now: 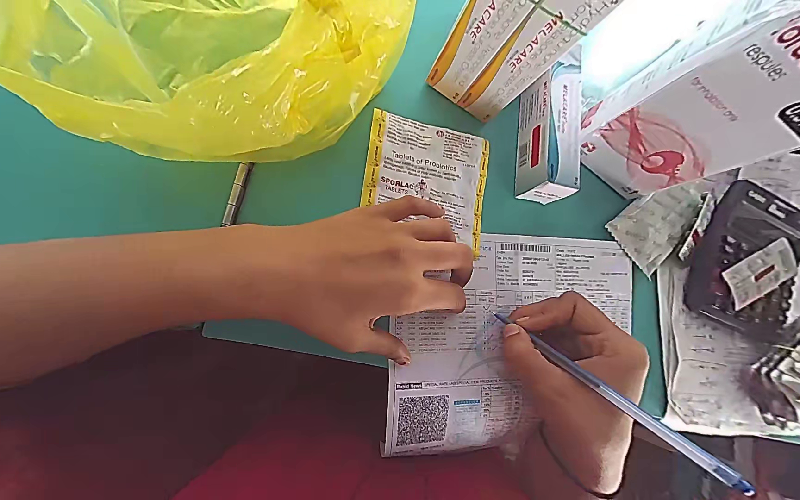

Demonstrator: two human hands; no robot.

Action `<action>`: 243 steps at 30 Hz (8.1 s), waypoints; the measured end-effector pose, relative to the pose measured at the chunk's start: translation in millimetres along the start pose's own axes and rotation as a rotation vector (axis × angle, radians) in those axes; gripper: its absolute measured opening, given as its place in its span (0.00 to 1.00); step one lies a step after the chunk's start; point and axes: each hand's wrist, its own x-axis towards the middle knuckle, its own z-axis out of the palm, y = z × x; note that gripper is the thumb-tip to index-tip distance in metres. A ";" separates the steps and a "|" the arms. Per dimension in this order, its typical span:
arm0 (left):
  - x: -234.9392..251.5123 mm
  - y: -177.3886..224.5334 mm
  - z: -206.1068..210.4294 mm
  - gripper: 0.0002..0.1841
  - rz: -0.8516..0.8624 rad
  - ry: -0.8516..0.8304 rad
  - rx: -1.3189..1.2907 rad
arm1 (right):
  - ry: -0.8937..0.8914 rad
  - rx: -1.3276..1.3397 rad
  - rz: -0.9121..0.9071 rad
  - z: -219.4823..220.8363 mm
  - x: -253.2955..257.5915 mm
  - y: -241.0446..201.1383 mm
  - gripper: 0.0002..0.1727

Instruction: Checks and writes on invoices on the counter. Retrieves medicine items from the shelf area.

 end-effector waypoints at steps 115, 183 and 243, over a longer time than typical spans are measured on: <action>0.8 -10.1 -10.0 0.24 0.034 -0.128 -0.029 | -0.142 0.249 -0.227 -4.2 1.8 13.6 0.05; -3.1 -3.2 6.4 0.24 0.061 0.048 0.031 | -0.296 0.097 -0.115 -19.4 -0.3 -10.0 0.22; -2.1 -0.7 1.0 0.20 0.055 0.020 -0.009 | -0.116 0.082 -0.068 -12.1 -5.4 6.8 0.06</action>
